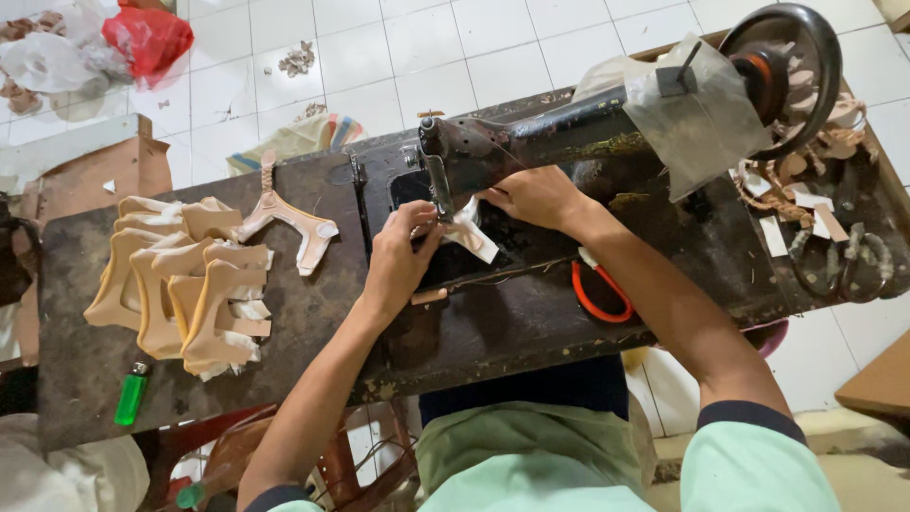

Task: The person uses a sewing machine to stitch beige shoe parts, repeatedly feeding them under the needle and trimming excess material with scissors. The person handles multiple shoe parts and a strip of elastic, sewing and cutting them in sequence.

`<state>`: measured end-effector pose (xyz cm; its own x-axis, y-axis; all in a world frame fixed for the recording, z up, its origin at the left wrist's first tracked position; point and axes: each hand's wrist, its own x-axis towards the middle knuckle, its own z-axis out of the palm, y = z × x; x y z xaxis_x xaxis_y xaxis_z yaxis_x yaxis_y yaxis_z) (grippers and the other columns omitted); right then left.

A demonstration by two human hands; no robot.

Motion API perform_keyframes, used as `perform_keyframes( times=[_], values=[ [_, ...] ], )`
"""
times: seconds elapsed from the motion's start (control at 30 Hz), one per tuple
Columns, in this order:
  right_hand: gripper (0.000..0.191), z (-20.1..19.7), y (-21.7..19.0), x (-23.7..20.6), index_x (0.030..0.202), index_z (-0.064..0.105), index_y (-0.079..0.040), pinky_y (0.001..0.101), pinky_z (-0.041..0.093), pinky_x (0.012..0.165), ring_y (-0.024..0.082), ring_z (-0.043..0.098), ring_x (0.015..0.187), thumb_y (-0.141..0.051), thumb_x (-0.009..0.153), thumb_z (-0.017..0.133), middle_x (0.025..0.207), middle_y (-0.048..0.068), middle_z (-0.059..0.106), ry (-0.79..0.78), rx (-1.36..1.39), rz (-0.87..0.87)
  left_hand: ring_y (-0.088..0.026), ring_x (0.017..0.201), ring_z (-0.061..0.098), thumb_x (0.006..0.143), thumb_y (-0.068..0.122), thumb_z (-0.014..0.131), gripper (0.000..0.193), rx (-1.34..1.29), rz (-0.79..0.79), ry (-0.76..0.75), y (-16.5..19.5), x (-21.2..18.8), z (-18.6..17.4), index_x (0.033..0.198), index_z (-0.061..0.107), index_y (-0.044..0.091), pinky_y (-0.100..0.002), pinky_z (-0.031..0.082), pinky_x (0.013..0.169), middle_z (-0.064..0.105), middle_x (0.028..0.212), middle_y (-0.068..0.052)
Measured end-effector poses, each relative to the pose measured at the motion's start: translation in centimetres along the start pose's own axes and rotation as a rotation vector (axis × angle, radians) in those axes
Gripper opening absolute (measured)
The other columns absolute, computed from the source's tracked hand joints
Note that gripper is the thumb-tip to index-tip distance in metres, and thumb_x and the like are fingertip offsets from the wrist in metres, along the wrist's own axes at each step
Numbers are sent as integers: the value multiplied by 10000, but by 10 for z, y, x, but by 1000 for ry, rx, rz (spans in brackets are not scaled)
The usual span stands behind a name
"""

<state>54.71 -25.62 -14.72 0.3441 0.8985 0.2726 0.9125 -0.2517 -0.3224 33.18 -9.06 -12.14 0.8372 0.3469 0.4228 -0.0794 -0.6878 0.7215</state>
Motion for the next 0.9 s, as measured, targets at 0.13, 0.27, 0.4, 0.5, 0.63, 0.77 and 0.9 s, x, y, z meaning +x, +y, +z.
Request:
perform_keyframes(
  times=[0.13, 0.27, 0.4, 0.5, 0.63, 0.77, 0.9],
  values=[
    [310, 4, 5, -1, 963, 812, -113, 445, 549, 706, 337, 703, 735, -384, 985, 662, 795, 135, 736, 153, 12, -118, -304, 999, 758, 946, 46, 742, 301, 20, 48, 13, -3, 3, 3, 1207, 593, 35, -380, 605, 845, 710, 1102, -186],
    [284, 5, 5, 1, 977, 807, -130, 428, 557, 666, 291, 711, 659, -367, 993, 649, 806, 108, 753, -42, 83, 19, -305, 989, 753, 944, 24, 729, 306, 11, 70, 18, -5, 3, 3, 1210, 579, 24, -383, 608, 846, 698, 1098, -185],
    [253, 4, 1, -3, 995, 807, -136, 432, 562, 671, 297, 713, 692, -341, 987, 658, 795, 111, 746, 29, 24, -45, -329, 1019, 731, 952, 7, 720, 321, 27, 115, 20, -5, 0, 2, 1235, 568, 13, -397, 603, 848, 701, 1099, -184],
    [240, 3, -1, -6, 983, 807, -140, 446, 559, 669, 316, 714, 726, -329, 974, 659, 785, 112, 740, 78, -39, -82, -338, 1008, 717, 935, 7, 733, 326, 52, 105, 25, -2, -3, 3, 1224, 582, 9, -403, 601, 841, 702, 1085, -189],
    [241, 1, -4, -6, 970, 804, -146, 458, 558, 663, 323, 709, 720, -326, 983, 644, 793, 112, 738, 40, -49, -59, -352, 1026, 701, 919, -9, 737, 317, 82, 155, 47, 2, -4, 5, 1213, 619, 7, -408, 594, 847, 728, 1058, -171],
    [266, -4, -10, -4, 940, 801, -137, 463, 556, 649, 333, 702, 703, -336, 996, 633, 780, 119, 733, -17, -39, -7, -338, 1018, 708, 906, 6, 752, 299, 72, 115, 49, 3, -3, 4, 1179, 629, 9, -397, 597, 851, 737, 1052, -164],
    [305, -11, -19, -4, 896, 793, -114, 449, 564, 670, 320, 706, 697, -353, 1003, 636, 759, 119, 728, -15, -65, 3, -311, 1005, 713, 927, 11, 746, 282, 56, 77, 55, 4, -7, 6, 1183, 627, 7, -382, 604, 856, 734, 1046, -162]
  ],
)
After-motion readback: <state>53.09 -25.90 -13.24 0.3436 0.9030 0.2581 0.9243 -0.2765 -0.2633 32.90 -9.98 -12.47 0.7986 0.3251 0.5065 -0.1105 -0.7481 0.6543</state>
